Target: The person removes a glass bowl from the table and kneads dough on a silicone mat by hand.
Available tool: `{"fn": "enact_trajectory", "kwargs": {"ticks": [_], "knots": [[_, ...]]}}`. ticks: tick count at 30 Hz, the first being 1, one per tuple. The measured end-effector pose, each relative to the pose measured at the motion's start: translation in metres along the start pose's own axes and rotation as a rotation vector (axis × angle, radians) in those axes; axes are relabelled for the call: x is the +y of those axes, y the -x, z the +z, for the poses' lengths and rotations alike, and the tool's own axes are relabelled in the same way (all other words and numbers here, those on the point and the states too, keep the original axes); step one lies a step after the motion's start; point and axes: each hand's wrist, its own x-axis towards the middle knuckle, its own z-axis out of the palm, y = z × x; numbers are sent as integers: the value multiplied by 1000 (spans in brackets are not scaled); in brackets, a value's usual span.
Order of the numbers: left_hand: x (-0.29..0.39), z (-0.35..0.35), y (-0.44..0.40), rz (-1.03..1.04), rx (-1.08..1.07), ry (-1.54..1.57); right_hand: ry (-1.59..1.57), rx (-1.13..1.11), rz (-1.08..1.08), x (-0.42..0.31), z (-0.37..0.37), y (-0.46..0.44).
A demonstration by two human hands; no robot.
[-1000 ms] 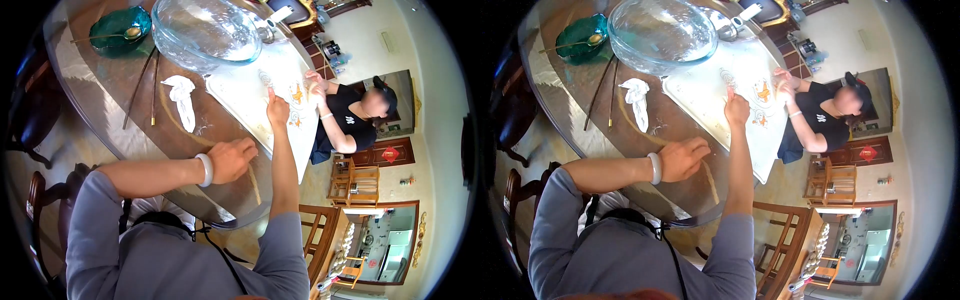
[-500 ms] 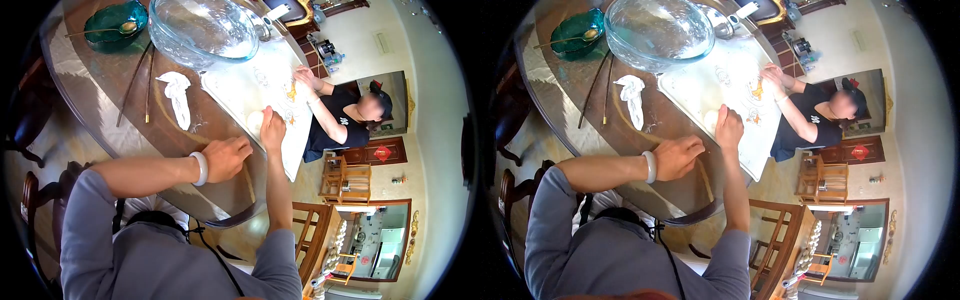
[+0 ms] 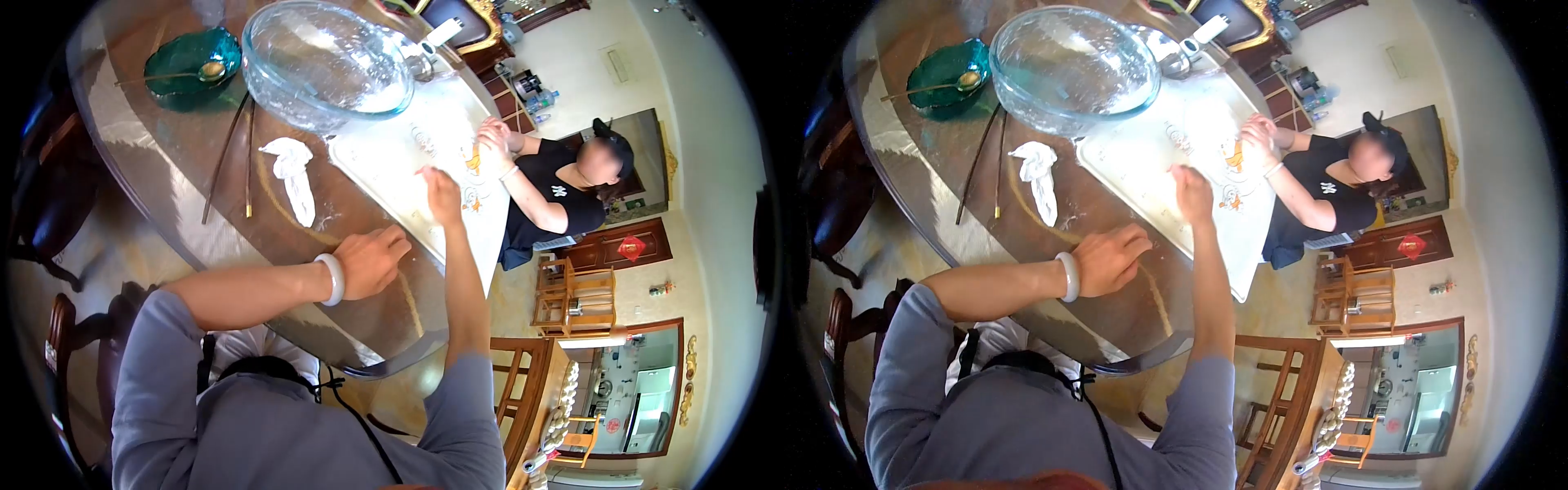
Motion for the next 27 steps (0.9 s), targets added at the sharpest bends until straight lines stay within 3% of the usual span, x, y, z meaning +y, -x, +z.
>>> {"fn": "enact_trajectory", "kwargs": {"ticks": [4,7,11,14,18,21,27], "knots": [[4,-2,-1,26,40,43,65,56,-116,-19,-26,22],[7,-2,-6,31,1,33,50,29,27,-30,-41,27],[3,3,0,22,5,33,322,50,100,-23,-6,26],[3,6,1,55,41,34,226,24,170,-7,-1,10],[5,3,1,38,-38,54,189,153,185,17,1,-1],[5,1,2,31,-23,32,350,104,148,22,0,0],[2,2,2,47,-7,29,364,-96,92,-23,-47,21]]}}
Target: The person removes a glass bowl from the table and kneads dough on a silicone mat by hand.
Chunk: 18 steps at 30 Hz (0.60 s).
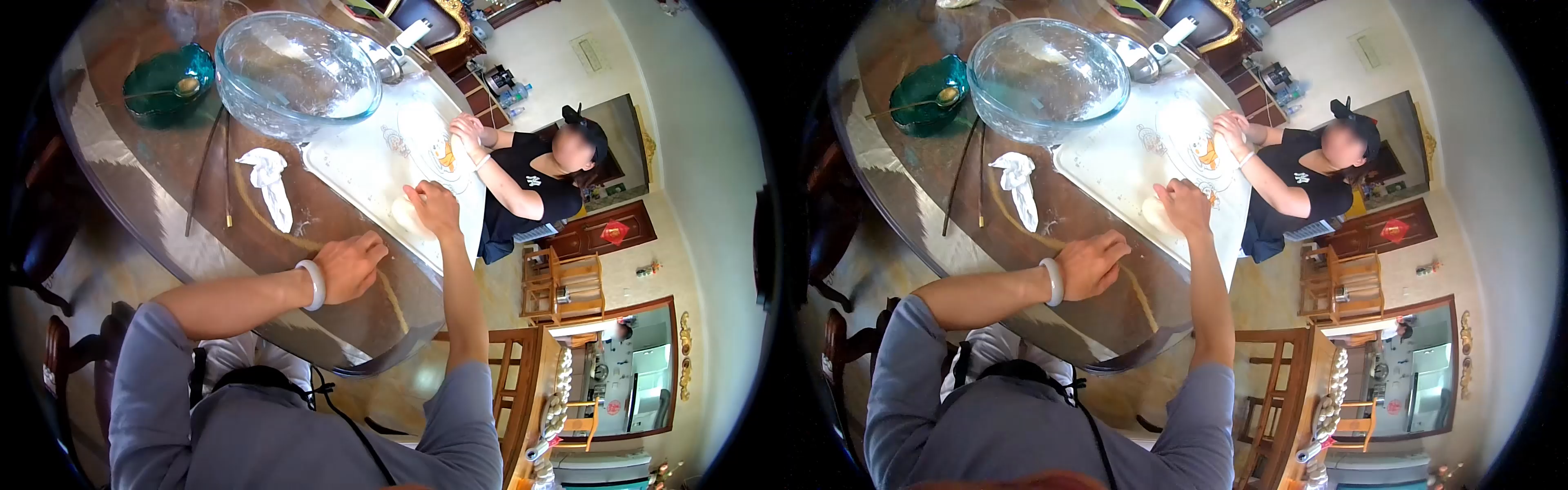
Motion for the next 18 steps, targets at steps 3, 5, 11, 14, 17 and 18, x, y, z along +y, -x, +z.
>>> {"fn": "enact_trajectory", "kwargs": {"ticks": [3,5,11,14,17,18], "knots": [[2,3,1,0,-28,-2,-199,-141,140,24,15,5],[3,5,0,12,-5,-1,-432,-257,375,11,23,1],[1,7,0,14,28,20,-149,-52,289,-10,40,-18],[2,7,1,-5,-1,21,-102,172,206,4,52,-22],[7,3,1,-12,-20,26,-79,92,242,0,43,-19],[5,2,1,-3,-10,16,-146,9,291,8,43,-19]]}}
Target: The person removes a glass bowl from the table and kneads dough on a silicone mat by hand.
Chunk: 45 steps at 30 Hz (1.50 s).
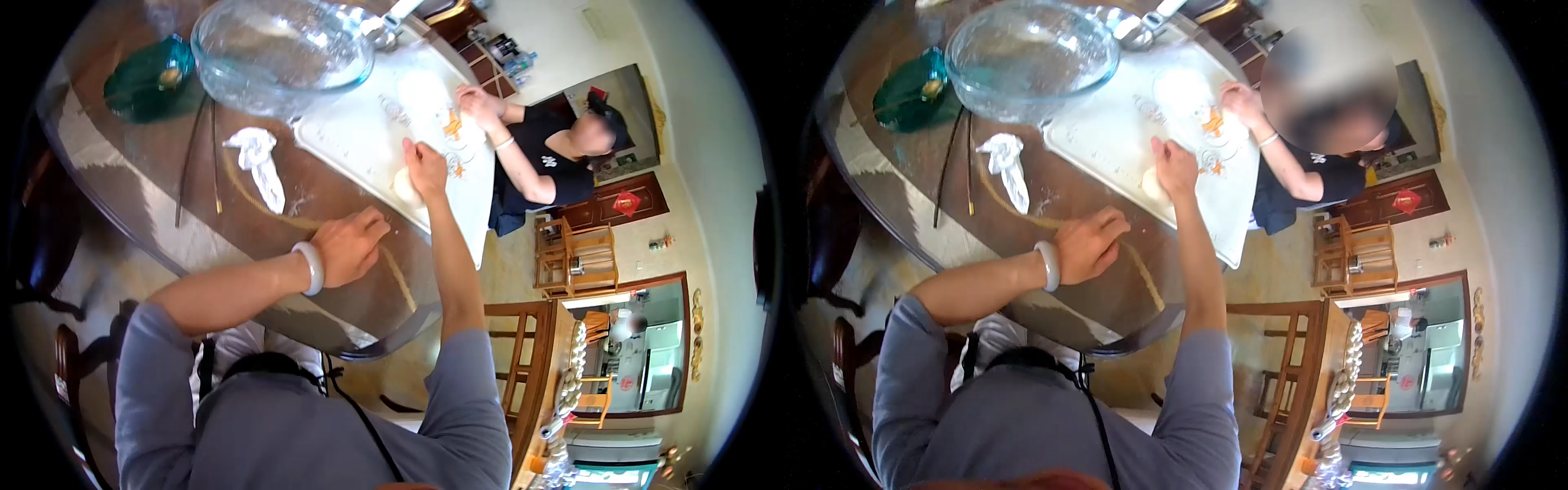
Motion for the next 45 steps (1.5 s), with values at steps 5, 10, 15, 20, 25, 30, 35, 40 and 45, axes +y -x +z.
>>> {"fn": "enact_trajectory", "kwargs": {"ticks": [5,10,15,20,25,30,35,40,45], "knots": [[-6,2,-2,-4,44,-2,-32,-6,281,82,5,-2],[-2,-2,-2,-6,-4,1,11,22,315,52,-29,12],[7,-2,-11,58,-21,5,261,341,19,17,-4,-3],[3,-4,-5,21,-4,-17,342,242,-123,-60,-3,12],[4,-4,-5,-15,-53,16,289,-9,202,-34,-4,-24],[-1,-4,-6,38,15,-11,147,172,-28,-12,8,-30],[-1,-4,-4,44,59,-20,-273,69,49,-41,-43,13],[0,-5,-4,39,62,-8,-7,301,-302,-54,-33,41],[0,-2,-3,40,36,16,59,331,-378,-49,-2,11]]}}
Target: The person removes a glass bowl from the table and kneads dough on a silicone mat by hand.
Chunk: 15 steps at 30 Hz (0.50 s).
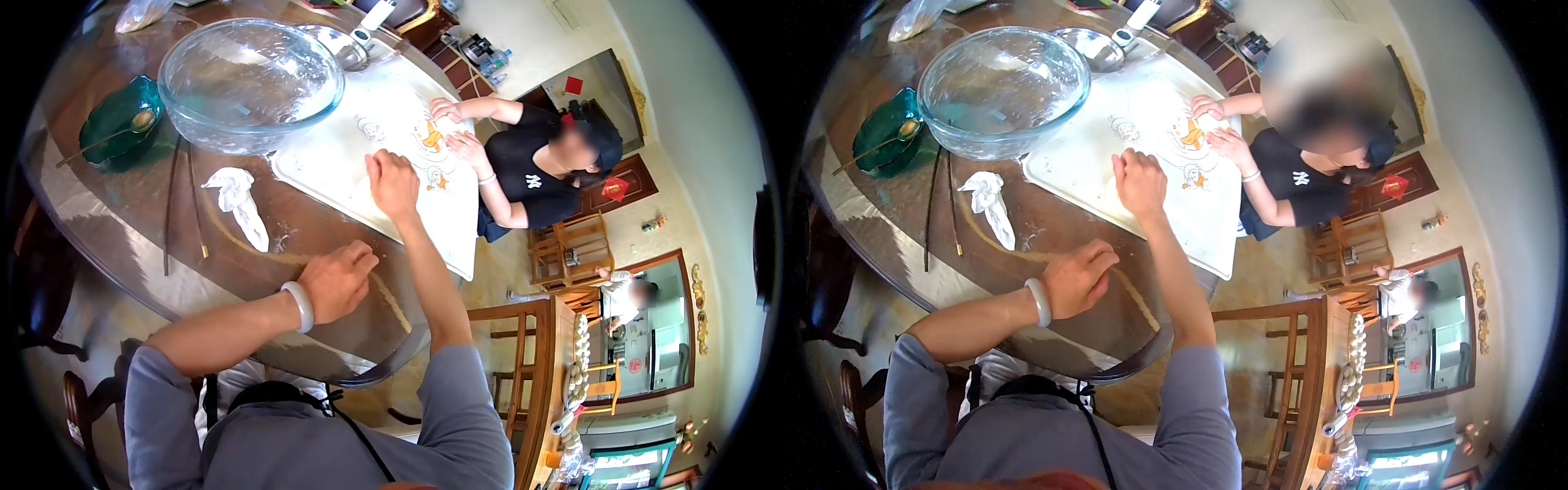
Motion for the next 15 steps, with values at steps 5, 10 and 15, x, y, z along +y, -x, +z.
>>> {"fn": "enact_trajectory", "kwargs": {"ticks": [5,10,15], "knots": [[2,1,0,-5,-23,4,146,-44,82,35,33,-32],[0,-3,-2,4,-19,-24,31,-188,218,32,30,-36],[-3,-2,-1,16,-7,-27,-267,-302,267,21,-25,-8]]}}
